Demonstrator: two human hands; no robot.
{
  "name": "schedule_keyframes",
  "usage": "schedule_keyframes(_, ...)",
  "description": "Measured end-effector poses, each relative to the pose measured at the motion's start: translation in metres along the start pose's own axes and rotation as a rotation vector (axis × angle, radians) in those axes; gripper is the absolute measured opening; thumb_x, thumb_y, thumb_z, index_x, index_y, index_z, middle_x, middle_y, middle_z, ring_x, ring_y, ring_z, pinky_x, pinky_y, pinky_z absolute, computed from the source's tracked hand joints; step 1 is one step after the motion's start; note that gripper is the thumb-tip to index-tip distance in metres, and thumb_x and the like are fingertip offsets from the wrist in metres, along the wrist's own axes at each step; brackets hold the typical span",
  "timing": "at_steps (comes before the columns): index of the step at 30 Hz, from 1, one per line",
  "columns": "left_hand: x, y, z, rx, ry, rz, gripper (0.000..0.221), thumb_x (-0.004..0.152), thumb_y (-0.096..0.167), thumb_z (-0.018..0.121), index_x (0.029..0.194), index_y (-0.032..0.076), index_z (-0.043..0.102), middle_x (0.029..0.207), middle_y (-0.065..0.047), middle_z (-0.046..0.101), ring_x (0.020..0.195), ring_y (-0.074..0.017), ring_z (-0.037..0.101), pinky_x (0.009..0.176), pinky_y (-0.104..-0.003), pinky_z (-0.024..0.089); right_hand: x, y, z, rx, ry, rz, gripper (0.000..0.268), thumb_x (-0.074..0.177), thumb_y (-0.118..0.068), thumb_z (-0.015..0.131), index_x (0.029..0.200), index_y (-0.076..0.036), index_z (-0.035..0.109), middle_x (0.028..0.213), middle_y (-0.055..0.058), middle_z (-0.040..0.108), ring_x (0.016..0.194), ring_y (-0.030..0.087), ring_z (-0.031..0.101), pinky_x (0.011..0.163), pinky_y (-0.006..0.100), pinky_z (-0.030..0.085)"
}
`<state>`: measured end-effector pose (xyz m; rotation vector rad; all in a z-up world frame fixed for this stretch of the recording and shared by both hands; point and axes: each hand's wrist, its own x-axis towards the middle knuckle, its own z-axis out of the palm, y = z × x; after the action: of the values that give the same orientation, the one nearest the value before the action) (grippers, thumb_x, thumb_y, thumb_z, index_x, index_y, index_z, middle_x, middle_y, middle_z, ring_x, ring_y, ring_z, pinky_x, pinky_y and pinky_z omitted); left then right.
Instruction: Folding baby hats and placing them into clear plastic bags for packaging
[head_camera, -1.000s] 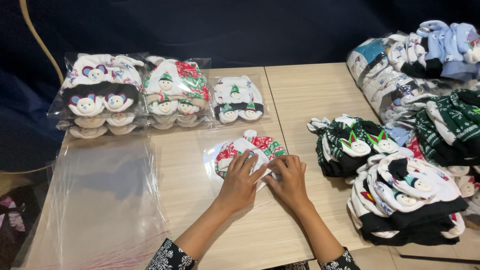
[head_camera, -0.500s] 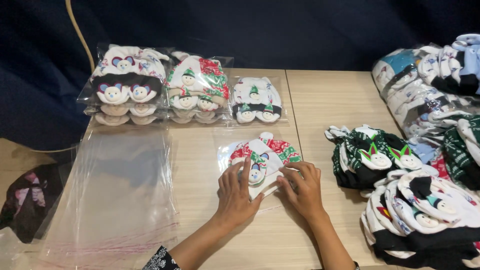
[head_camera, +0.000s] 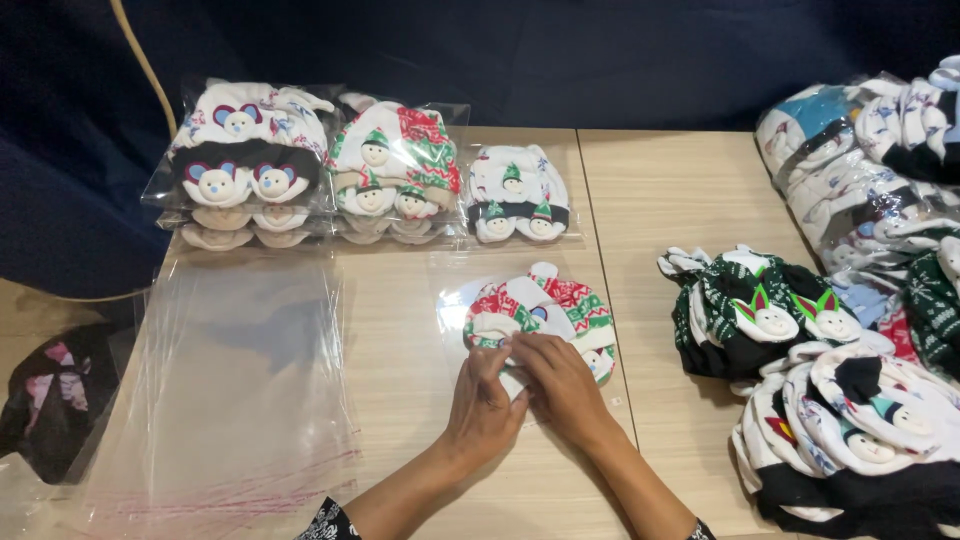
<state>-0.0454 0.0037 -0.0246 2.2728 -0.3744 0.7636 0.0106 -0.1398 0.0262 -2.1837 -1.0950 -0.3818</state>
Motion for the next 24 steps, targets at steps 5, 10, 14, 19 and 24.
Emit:
schedule_keyframes(5,0.009,0.004,-0.006,0.067,-0.057,0.064,0.034,0.083,0.002,0.070,0.104,0.007,0.044,0.102,-0.012,0.046,0.093,-0.0241,0.051,0.078,-0.038,0.046,-0.007,0.009,-0.004,0.384,0.193,0.382,0.038,0.094,-0.006,0.059,0.132,-0.004,0.061,0.122,0.014,0.071,0.101,0.023,0.070,0.084,0.029,0.059)
schedule_keyframes(10,0.018,0.009,-0.010,0.103,-0.164,0.069,0.013,0.080,0.000,0.068,0.093,0.003,0.072,0.119,-0.020,0.059,0.127,-0.0384,0.052,0.101,-0.049,0.048,-0.014,0.021,-0.018,1.145,0.471,0.913,0.032,0.100,-0.013,0.052,0.131,-0.003,0.055,0.113,0.017,0.070,0.095,0.026,0.071,0.075,0.037,0.066)
schedule_keyframes(14,0.020,-0.002,-0.010,0.034,-0.212,-0.013,0.035,0.081,-0.003,0.066,0.115,0.003,0.072,0.131,-0.019,0.063,0.121,-0.0320,0.057,0.101,-0.041,0.052,-0.021,0.021,-0.025,0.983,0.580,0.744,0.043,0.095,-0.012,0.060,0.135,-0.001,0.048,0.113,0.014,0.063,0.090,0.017,0.067,0.079,0.027,0.059)
schedule_keyframes(19,0.014,-0.032,0.000,-0.169,-0.257,-0.125,0.037,0.086,-0.002,0.055,0.118,0.005,0.073,0.122,-0.016,0.068,0.120,-0.0364,0.059,0.096,-0.041,0.051,-0.043,0.048,0.010,0.266,0.695,0.140,0.035,0.081,0.004,0.076,0.113,0.002,0.062,0.107,0.015,0.060,0.102,0.034,0.065,0.086,0.037,0.055)
schedule_keyframes(24,0.028,-0.025,-0.016,-0.283,-0.343,-0.305,0.022,0.069,0.002,0.056,0.085,-0.002,0.071,0.119,-0.023,0.065,0.118,-0.0371,0.056,0.102,-0.049,0.050,-0.026,0.001,0.002,-0.175,0.062,-0.065,0.036,0.079,-0.022,0.082,0.108,-0.012,0.063,0.106,0.004,0.065,0.093,0.019,0.061,0.080,0.034,0.044)
